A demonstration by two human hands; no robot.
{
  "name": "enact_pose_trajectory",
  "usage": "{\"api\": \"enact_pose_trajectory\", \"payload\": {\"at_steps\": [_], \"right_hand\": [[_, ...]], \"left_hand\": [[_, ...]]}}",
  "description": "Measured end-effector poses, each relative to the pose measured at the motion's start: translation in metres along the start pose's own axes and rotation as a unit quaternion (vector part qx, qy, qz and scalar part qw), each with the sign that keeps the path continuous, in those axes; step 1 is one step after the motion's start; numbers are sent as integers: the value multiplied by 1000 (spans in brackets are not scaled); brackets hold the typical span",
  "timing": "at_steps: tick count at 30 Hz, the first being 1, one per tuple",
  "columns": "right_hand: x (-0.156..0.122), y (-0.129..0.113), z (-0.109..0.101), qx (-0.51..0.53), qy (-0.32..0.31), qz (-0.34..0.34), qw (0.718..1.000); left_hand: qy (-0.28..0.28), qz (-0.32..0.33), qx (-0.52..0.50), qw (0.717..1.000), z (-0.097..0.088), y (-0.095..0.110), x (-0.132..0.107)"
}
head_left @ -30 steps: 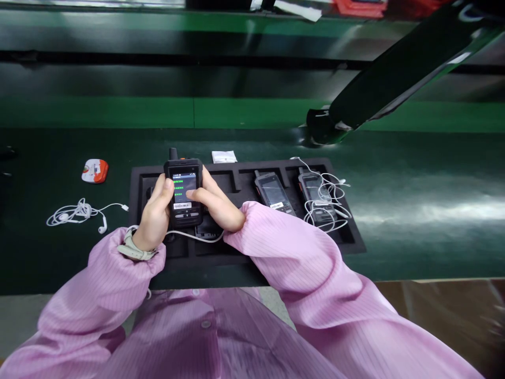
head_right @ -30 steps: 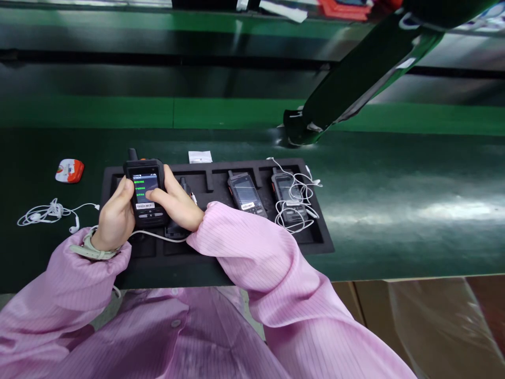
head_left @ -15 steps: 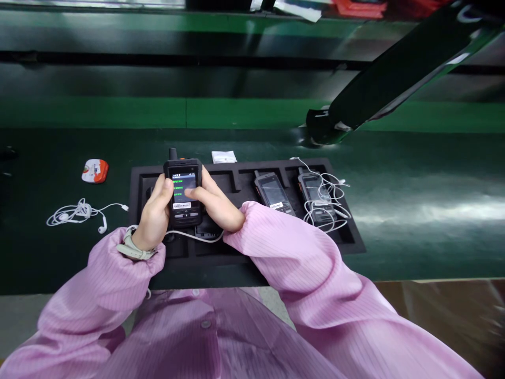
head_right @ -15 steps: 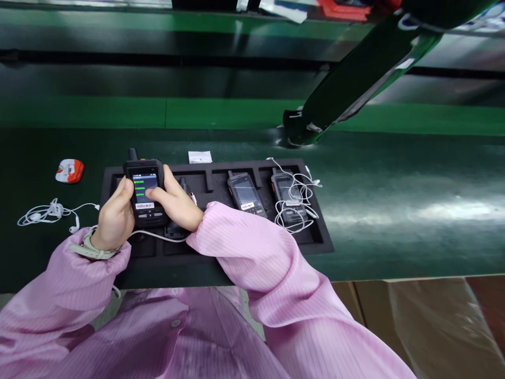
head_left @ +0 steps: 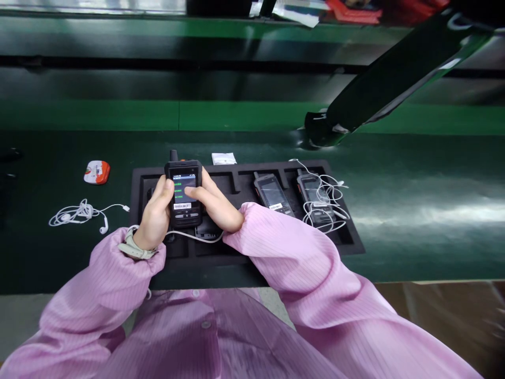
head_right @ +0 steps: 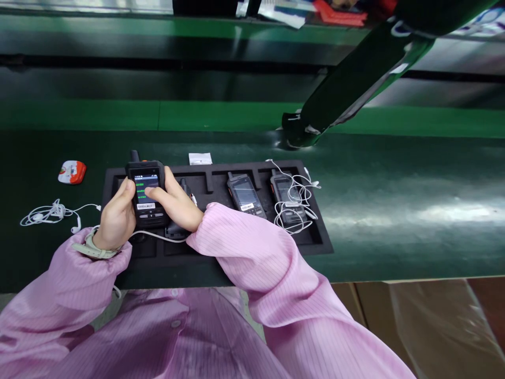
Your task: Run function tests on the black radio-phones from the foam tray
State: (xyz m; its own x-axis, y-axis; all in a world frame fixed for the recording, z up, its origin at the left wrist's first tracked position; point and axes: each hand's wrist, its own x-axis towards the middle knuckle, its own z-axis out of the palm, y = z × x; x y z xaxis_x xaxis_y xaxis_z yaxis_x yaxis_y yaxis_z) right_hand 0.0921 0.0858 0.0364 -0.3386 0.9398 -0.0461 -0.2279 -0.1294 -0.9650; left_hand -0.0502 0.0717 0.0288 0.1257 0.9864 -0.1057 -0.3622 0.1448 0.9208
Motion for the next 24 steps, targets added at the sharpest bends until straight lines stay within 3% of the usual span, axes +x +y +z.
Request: {"api": "enact_pose_trajectory", "payload": {"at_steps": [24], "right_hand": [[1, 0, -1, -25, -12, 3, 1000]], "left_hand": [[1, 0, -10, 1000, -1, 0, 0]]}}
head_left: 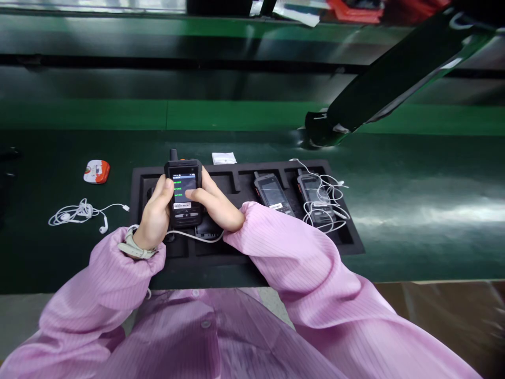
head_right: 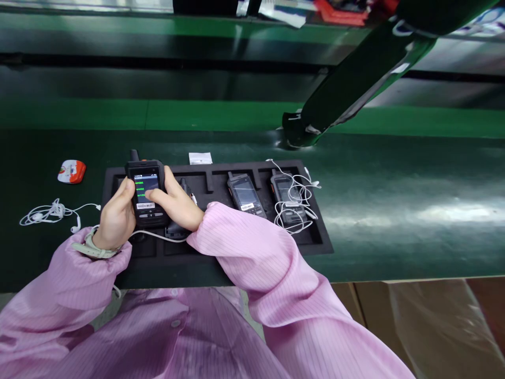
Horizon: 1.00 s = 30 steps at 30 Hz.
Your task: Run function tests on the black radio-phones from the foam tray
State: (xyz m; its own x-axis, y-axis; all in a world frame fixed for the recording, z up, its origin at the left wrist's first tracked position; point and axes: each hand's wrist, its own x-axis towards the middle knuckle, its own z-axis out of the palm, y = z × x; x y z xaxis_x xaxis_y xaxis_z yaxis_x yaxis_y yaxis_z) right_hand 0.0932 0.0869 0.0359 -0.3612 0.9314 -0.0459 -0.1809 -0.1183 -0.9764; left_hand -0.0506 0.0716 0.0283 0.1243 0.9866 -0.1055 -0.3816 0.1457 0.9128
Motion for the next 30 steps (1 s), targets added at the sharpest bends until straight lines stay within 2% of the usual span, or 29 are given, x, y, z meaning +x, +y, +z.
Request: {"api": "enact_pose_trajectory", "payload": {"at_steps": [8, 14, 22, 30], "right_hand": [[3, 6, 3, 50, 24, 2, 998], [3, 10, 3, 108, 0, 2, 994], [0, -1, 2, 19, -3, 1, 1000], [-2, -2, 2, 6, -11, 4, 1000]], "left_hand": [[-1, 5, 9, 1000, 0, 0, 0], [-5, 10, 3, 1000, -1, -1, 1], [-6, 6, -14, 1000, 0, 0, 1], [-2, 4, -8, 1000, 1, 1, 1]]}}
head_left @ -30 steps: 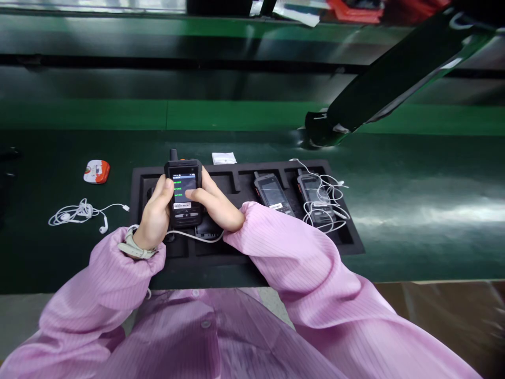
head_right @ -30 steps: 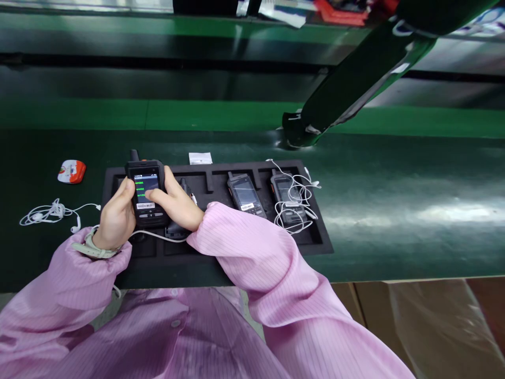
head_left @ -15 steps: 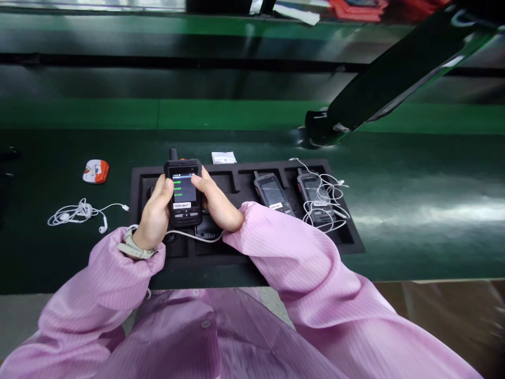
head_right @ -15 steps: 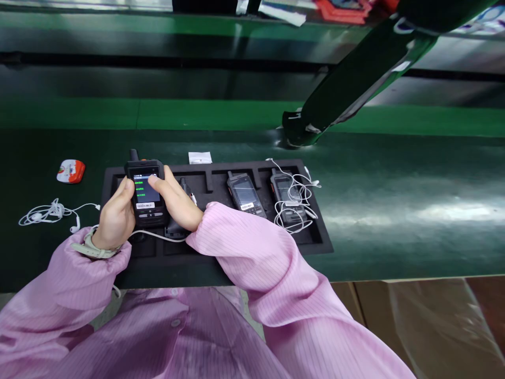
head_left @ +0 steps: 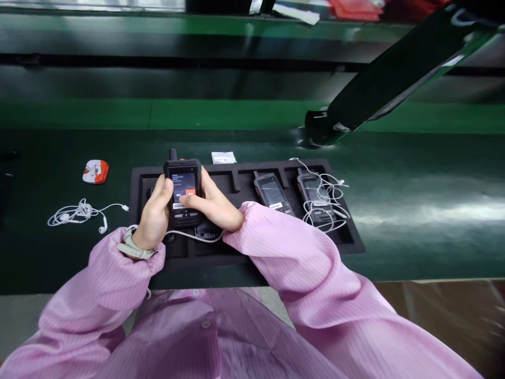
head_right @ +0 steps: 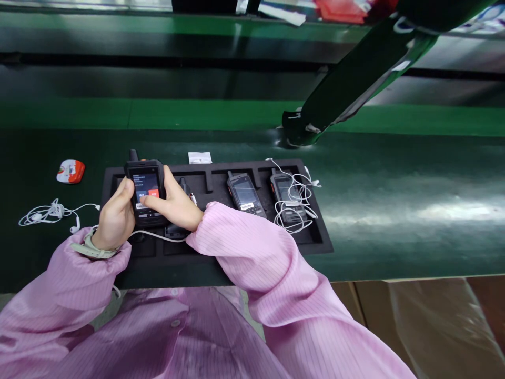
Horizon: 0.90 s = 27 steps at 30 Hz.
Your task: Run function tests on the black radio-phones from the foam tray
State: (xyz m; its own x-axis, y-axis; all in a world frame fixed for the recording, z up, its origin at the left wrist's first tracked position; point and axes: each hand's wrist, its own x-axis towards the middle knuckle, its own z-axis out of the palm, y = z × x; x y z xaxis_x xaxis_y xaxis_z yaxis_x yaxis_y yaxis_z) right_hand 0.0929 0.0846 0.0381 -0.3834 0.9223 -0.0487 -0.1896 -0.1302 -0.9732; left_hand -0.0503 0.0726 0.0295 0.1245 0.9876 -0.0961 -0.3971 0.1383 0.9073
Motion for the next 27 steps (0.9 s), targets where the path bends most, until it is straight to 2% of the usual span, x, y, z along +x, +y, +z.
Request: {"api": "enact_pose_trajectory", "payload": {"at_steps": [27], "right_hand": [[1, 0, -1, 14, 5, 3, 1000]], "left_hand": [[2, -5, 15, 1000, 0, 0, 0]]}}
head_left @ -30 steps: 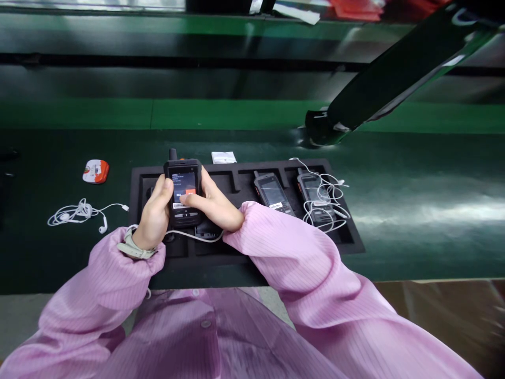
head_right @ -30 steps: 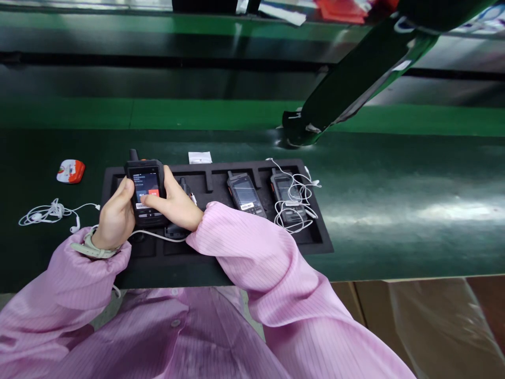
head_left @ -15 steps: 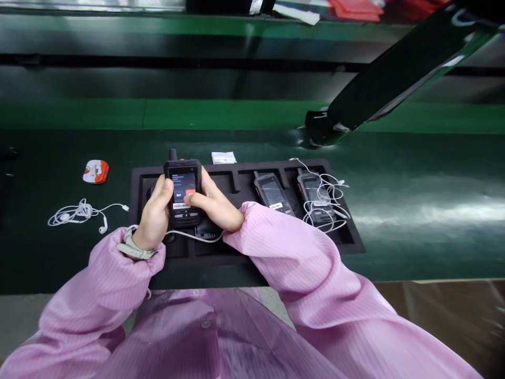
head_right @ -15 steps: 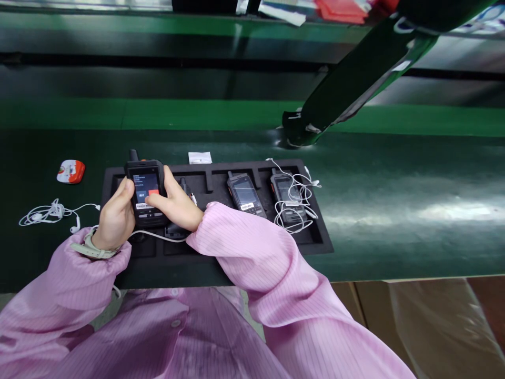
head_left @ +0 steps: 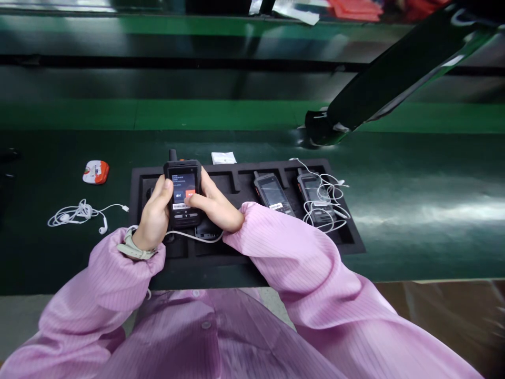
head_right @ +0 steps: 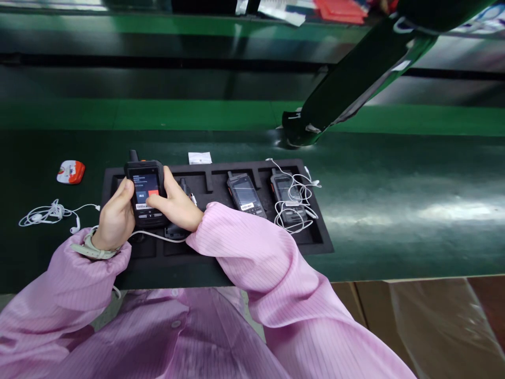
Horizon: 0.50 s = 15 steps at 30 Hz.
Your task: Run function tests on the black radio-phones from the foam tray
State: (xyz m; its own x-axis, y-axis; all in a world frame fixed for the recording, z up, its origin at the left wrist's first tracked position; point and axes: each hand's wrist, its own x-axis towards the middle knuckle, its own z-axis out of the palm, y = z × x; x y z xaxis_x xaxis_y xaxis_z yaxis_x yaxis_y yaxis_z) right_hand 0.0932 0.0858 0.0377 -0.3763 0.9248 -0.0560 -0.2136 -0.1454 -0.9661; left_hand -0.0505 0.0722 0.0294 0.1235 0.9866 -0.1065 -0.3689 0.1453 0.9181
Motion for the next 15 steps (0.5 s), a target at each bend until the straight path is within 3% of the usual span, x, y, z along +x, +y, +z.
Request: {"api": "enact_pose_trajectory", "payload": {"at_steps": [15], "right_hand": [[1, 2, 3, 6, 11, -3, 1000]], "left_hand": [[9, 9, 15, 1000, 1, 0, 0]]}}
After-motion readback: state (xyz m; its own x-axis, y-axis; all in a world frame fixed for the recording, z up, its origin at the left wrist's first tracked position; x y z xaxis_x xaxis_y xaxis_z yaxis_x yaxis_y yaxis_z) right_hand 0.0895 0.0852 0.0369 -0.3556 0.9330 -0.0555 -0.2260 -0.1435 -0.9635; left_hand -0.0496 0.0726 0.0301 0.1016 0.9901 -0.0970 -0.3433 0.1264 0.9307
